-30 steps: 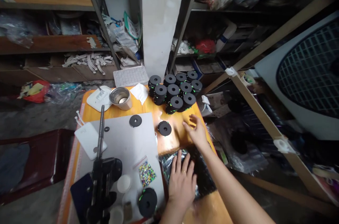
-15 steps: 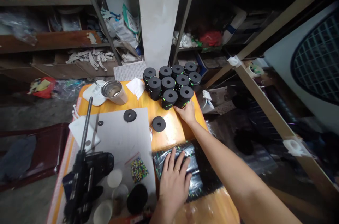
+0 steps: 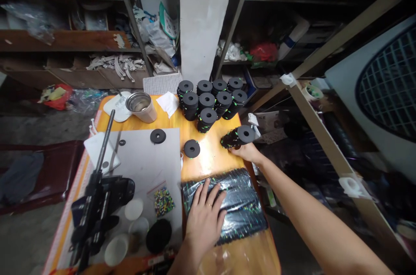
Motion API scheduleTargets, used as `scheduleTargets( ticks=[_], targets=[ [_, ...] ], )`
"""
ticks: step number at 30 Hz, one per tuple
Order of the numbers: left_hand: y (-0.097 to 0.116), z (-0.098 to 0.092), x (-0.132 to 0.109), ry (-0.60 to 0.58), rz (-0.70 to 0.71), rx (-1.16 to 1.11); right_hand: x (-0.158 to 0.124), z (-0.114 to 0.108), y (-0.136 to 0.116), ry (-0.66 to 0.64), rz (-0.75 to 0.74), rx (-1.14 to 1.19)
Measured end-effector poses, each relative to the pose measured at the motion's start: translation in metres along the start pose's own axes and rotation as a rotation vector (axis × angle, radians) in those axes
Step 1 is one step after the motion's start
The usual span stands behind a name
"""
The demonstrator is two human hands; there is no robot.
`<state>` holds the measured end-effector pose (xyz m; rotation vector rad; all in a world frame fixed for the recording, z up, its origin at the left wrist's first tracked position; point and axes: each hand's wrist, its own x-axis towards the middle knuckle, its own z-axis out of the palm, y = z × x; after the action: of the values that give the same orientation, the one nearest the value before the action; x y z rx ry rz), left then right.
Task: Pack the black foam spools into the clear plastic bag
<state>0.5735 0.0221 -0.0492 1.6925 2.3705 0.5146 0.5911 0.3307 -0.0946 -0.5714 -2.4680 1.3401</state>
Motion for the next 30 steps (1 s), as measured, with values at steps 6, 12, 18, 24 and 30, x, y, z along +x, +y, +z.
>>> scheduleTargets(
  ticks=[6,12,18,24,30],
  targets=[
    [0.000,0.005,-0.001,0.019,-0.015,-0.023,-0.001,-0.015,0.009,-0.094,0.010,0.102],
    [0.000,0.005,-0.001,0.032,-0.027,-0.037,-0.012,0.001,0.005,-0.024,0.078,0.051],
    [-0.001,0.005,-0.002,0.032,-0.021,-0.017,-0.024,0.017,0.008,0.076,0.155,-0.033],
    [-0.001,0.006,-0.002,0.032,-0.020,-0.019,-0.017,0.011,0.013,0.063,0.144,-0.054],
    [-0.001,0.003,-0.001,0.022,-0.013,-0.033,-0.014,0.014,0.012,0.073,0.139,-0.051]
  ],
)
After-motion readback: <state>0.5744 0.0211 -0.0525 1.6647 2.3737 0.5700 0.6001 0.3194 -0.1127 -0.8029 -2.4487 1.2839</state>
